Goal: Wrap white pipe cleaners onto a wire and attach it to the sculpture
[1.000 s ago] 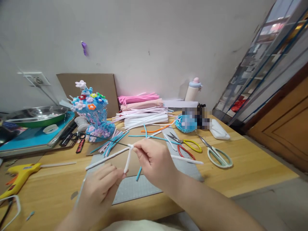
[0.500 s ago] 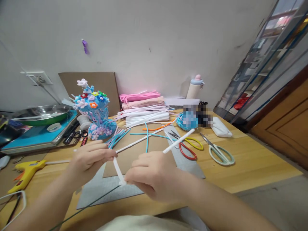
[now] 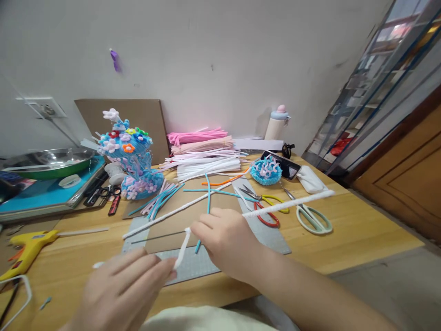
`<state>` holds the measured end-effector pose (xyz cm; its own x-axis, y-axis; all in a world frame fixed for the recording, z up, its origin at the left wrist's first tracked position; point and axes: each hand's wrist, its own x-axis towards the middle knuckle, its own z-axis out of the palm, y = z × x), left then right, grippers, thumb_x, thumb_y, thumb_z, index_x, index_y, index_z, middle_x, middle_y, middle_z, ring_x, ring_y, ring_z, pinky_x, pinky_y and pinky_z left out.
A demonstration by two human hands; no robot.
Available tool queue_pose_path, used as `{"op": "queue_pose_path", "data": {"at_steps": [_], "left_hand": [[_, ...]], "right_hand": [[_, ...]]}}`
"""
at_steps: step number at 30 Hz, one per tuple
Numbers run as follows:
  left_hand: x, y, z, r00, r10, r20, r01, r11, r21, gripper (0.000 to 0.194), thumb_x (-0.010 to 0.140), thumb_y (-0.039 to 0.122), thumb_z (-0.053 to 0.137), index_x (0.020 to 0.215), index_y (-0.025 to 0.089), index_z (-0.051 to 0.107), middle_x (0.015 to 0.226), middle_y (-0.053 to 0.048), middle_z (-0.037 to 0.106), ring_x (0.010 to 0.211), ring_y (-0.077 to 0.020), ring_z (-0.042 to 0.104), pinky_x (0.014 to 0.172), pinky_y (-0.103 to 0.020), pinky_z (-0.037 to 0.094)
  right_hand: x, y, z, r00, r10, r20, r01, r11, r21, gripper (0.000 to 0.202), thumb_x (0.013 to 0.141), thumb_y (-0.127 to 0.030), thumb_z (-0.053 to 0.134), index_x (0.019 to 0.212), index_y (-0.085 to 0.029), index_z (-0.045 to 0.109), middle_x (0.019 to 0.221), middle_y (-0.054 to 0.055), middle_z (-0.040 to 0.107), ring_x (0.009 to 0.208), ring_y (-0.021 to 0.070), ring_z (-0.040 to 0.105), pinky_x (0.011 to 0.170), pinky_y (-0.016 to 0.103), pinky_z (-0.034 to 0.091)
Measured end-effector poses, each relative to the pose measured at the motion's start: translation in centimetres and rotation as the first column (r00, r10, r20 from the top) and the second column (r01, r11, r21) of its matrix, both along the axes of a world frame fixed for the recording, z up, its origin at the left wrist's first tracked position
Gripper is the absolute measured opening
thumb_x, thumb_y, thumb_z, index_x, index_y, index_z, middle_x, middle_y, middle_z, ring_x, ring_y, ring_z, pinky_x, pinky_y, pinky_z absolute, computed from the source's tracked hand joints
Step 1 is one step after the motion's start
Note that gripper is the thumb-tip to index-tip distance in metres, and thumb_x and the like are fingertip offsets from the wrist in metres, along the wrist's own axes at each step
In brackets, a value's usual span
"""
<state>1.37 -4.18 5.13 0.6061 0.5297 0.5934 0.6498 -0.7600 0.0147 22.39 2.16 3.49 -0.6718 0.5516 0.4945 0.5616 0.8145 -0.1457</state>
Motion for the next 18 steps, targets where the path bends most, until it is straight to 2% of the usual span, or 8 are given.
{"op": "queue_pose_path", "data": {"at_steps": [2,4,5,7,10,13,15,18], "left_hand": [[-1.1,0.9,1.6,0.999,0.02,0.036,-0.019,1.0,-0.021,0.013,0.088,0.013,0.05,0.095,0.016,0.061,0.065,-0.001,0.06,0.058,-0.0144,0.046,0.055,-0.027,0.033],[-2.3,2.4,2.3,0.999,0.024,0.029,-0.02,0.991,-0.129,0.015,0.086,0.013,0.054,0.096,0.019,0.062,0.073,-0.001,0.064,0.064,-0.0138,0.049,0.059,-0.026,0.036],[-2.8,3.2,2.2,0.998,0.04,0.046,-0.031,0.984,-0.174,0.012,0.086,0.015,0.055,0.094,0.02,0.063,0.071,0.0,0.064,0.064,-0.0136,0.051,0.06,-0.026,0.036],[-3.2,4.6,1.0,0.996,0.048,0.078,-0.024,0.959,-0.283,0.012,0.089,0.021,0.053,0.088,0.022,0.065,0.066,0.001,0.062,0.063,-0.0129,0.052,0.059,-0.024,0.037],[-2.4,5.3,-2.1,0.989,0.06,0.134,-0.001,0.916,-0.402,0.02,0.092,0.024,0.047,0.083,0.021,0.065,0.064,0.001,0.062,0.064,-0.0132,0.055,0.059,-0.024,0.037],[-0.3,4.1,-4.8,0.99,0.058,0.129,0.006,0.896,-0.445,0.025,0.092,0.022,0.043,0.076,0.02,0.062,0.062,0.0,0.06,0.061,-0.0138,0.053,0.056,-0.024,0.035],[1.0,2.9,-5.5,0.99,0.025,0.139,0.041,0.891,-0.453,0.024,0.092,0.017,0.041,0.077,0.019,0.06,0.064,0.0,0.06,0.062,-0.0141,0.052,0.056,-0.024,0.034],[2.4,1.3,-4.9,0.99,-0.047,0.131,0.094,0.92,-0.38,0.022,0.089,0.013,0.041,0.074,0.018,0.056,0.065,-0.001,0.06,0.06,-0.0145,0.049,0.053,-0.026,0.031]], "right_hand": [[0.2,-0.3,0.6,0.989,0.111,0.102,-0.113,0.994,0.015,0.019,0.087,-0.01,0.045,0.083,-0.017,0.062,0.068,0.002,0.058,0.062,0.0162,0.041,0.055,0.03,0.023],[0.4,-0.7,1.2,0.963,0.246,0.107,-0.244,0.969,-0.03,0.019,0.086,-0.009,0.044,0.084,-0.017,0.061,0.068,0.001,0.059,0.061,0.0155,0.04,0.055,0.03,0.024],[0.5,-0.8,1.5,0.949,0.308,0.071,-0.304,0.95,-0.07,0.019,0.086,-0.008,0.044,0.086,-0.016,0.061,0.068,0.001,0.059,0.061,0.0149,0.041,0.056,0.029,0.026],[0.7,-1.0,1.9,0.927,0.372,-0.054,-0.376,0.913,-0.159,0.019,0.088,-0.009,0.043,0.089,-0.016,0.061,0.07,0.002,0.06,0.063,0.0137,0.046,0.059,0.027,0.031],[0.7,-1.1,2.1,0.906,0.338,-0.253,-0.399,0.882,-0.25,0.015,0.091,-0.013,0.044,0.091,-0.016,0.059,0.073,0.002,0.062,0.068,0.0122,0.053,0.062,0.024,0.035],[0.5,-1.1,1.8,0.899,0.266,-0.347,-0.374,0.879,-0.296,0.013,0.09,-0.013,0.045,0.089,-0.016,0.058,0.076,0.003,0.064,0.07,0.0118,0.055,0.063,0.023,0.038],[0.3,-1.0,1.3,0.912,0.198,-0.36,-0.318,0.895,-0.314,0.015,0.09,-0.012,0.043,0.089,-0.016,0.058,0.076,0.003,0.063,0.069,0.0119,0.055,0.063,0.023,0.039],[0.2,-0.8,0.3,0.949,0.072,-0.307,-0.149,0.96,-0.237,0.016,0.09,-0.013,0.042,0.088,-0.017,0.058,0.076,0.004,0.062,0.069,0.0139,0.054,0.062,0.025,0.037]]}}
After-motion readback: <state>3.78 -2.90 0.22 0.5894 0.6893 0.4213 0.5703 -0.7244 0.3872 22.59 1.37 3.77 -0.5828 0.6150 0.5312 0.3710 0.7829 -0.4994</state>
